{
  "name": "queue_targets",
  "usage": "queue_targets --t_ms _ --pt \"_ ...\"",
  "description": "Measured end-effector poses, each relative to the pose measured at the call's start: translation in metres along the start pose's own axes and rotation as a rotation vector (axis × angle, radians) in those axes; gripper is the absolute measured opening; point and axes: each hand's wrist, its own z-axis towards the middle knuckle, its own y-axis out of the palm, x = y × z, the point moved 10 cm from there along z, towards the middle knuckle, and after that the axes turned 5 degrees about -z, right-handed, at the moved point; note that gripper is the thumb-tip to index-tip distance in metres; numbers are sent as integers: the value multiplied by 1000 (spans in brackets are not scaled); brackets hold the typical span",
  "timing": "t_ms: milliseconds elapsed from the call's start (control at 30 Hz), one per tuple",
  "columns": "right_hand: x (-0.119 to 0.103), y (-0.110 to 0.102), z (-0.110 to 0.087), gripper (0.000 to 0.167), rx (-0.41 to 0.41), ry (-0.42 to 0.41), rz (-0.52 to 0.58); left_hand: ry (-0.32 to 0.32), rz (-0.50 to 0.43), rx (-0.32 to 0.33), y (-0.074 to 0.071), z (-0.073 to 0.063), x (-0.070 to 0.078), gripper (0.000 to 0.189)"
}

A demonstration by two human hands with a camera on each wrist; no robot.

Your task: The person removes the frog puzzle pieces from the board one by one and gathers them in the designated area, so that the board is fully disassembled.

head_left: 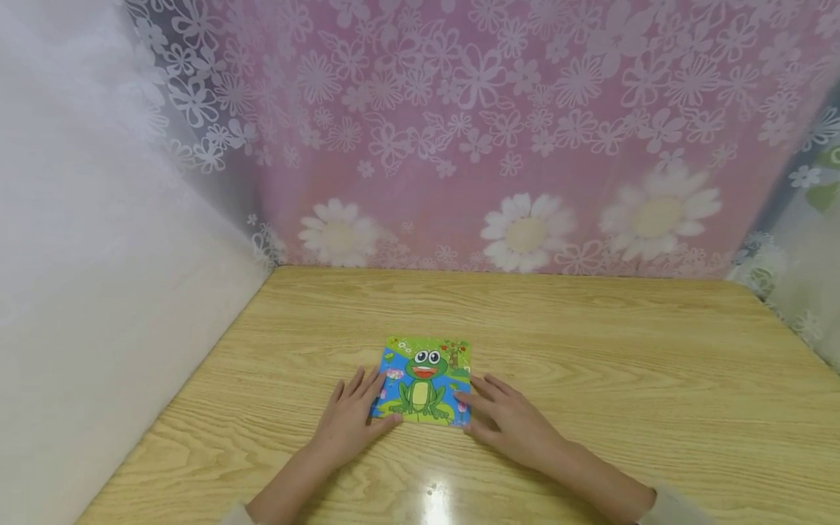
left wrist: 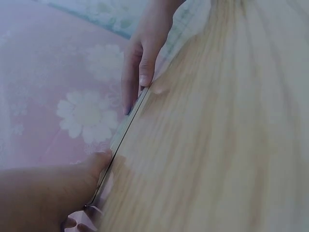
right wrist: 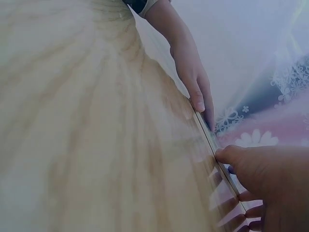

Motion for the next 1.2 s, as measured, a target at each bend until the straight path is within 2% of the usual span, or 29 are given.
queue_targets --t_ms 533,667,800,900,1033,1200 --pt "-7 -5 -12 51 -28 -22 9 -9 11 -17 0 -10 9 80" --pt "-11 -10 -7 52 -22 -35 31 24 3 -8 -1 -4 6 80" --pt "-18 -17 7 49 -8 -59 50 80 -25 -1 -6 10 0 76" --pt "-22 -19 22 47 -6 -71 65 118 -64 -51 -6 23 -6 78" --pt "-23 -15 47 48 -14 -74 93 137 -97 -154 -4 37 -13 85" --pt "-24 -5 78 45 -16 -79 130 130 -114 -250 -4 44 -13 88"
